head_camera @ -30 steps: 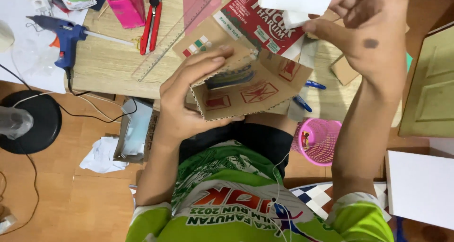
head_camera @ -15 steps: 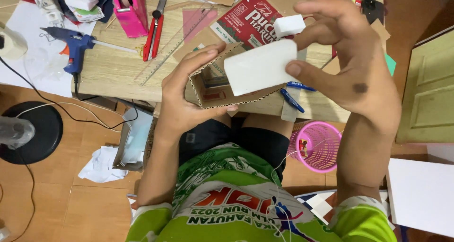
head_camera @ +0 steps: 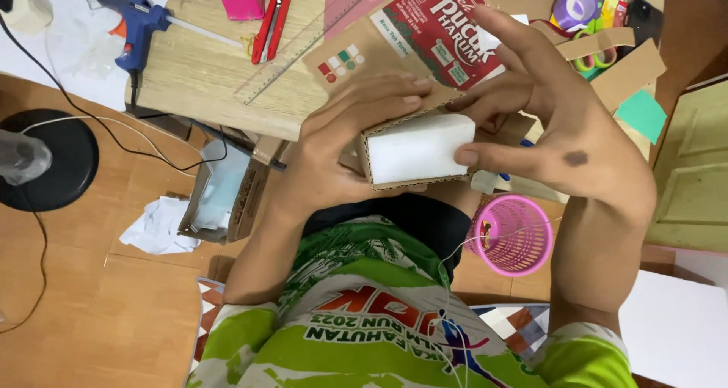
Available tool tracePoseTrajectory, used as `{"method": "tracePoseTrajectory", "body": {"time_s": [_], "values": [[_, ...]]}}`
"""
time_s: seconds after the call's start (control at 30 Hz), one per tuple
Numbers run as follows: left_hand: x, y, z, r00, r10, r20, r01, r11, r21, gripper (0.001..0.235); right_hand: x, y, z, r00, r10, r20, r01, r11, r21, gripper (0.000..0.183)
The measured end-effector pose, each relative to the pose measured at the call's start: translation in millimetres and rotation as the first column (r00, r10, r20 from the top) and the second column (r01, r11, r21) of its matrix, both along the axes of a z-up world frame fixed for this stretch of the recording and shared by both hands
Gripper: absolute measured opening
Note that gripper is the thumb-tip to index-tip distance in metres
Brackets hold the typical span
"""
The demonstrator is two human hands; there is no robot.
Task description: Assembling a cardboard structure and inserting a styrofoam block.
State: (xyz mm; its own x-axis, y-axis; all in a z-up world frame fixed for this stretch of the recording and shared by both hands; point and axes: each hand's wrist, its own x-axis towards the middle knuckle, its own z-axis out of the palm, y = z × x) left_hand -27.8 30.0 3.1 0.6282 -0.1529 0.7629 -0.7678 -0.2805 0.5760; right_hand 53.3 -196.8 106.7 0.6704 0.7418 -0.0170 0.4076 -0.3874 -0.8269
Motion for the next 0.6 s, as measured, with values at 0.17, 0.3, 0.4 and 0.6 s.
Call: {"method": "tracePoseTrajectory", "body": {"time_s": [0.17,0.3,0.4,0.6], "values": [[1.9,-0.1,-2.8,1.0,-0.02,0.019,0.02,1.0,0.001,0.06,4.6,-5.4,-6.0,0.983,0.15,0.102,-0.155,0.987,0.045,0.101],[4.5,1.3,-6.6,0.996,-0.028,0.08,0.028,1.0,0.006,0.06,4.5,-7.0,-9.5,0.984,0.148,0.095,-0.155,0.986,0.063,0.101],[2.1,1.6,-4.6,0.998,-0.02,0.051,0.02,1.0,0.014,0.049,4.9,-6.7,-9.9,0.985,0.153,0.077,-0.158,0.986,0.062,0.098],[3.6,2.6,-9.3,0.998,-0.014,0.068,0.013,1.0,0.018,0.049,-1.3,-2.3,-4.7,0.986,0.154,0.063,-0.158,0.986,0.058,0.107]]}}
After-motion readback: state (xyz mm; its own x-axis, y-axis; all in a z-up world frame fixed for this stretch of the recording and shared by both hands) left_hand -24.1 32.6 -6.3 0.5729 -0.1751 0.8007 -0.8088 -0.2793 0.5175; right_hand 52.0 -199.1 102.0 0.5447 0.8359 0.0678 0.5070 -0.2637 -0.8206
